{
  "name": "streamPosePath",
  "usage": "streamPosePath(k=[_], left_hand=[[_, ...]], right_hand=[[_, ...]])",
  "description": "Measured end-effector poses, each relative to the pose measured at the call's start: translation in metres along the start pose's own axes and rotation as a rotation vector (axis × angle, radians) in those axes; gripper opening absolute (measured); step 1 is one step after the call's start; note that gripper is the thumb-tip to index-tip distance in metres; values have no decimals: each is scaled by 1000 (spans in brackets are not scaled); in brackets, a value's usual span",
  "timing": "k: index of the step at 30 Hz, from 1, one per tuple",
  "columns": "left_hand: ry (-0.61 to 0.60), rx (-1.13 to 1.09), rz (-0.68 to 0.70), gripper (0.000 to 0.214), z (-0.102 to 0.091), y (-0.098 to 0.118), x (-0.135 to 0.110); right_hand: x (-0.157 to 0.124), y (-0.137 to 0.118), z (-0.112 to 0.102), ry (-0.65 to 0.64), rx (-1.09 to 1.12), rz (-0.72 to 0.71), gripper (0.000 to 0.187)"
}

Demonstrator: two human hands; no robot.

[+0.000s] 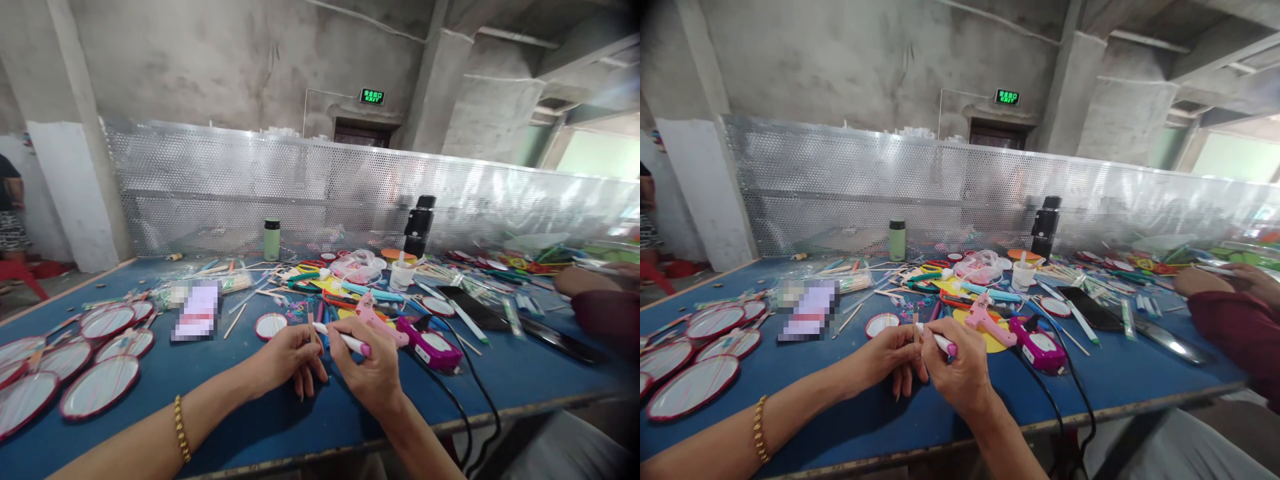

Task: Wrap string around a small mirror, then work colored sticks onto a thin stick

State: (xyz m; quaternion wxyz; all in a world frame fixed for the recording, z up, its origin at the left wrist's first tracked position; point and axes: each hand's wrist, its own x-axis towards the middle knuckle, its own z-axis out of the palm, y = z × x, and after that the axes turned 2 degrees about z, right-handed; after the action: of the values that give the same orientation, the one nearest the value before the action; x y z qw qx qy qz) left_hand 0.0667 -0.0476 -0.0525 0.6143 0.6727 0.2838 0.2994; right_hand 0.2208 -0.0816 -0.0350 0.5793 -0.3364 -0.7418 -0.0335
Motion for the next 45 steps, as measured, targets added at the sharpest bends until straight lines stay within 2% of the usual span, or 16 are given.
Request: streamPosePath(k=[4,12,19,26,33,40,45], left_hand=[[5,6,-8,36,1,2,-1],[8,4,-7,36,1,2,-2],[3,9,-11,35,1,3,-1],[-6,-1,-11,37,0,1,-2],[0,13,-9,34,1,4,-2],[-8,7,-16,32,0,3,-1],[4,18,-8,31,2,4,-2]], right_hand=[[0,0,1,-41,16,23,12],[1,1,1,29,-30,21,13],[0,0,1,-42,11,20,12],[-1,1,0,34,-34,38,13],[0,0,1,-44,6,24,13],[1,1,0,31,-32,26,13],[1,0,1,-7,-8,18,11]])
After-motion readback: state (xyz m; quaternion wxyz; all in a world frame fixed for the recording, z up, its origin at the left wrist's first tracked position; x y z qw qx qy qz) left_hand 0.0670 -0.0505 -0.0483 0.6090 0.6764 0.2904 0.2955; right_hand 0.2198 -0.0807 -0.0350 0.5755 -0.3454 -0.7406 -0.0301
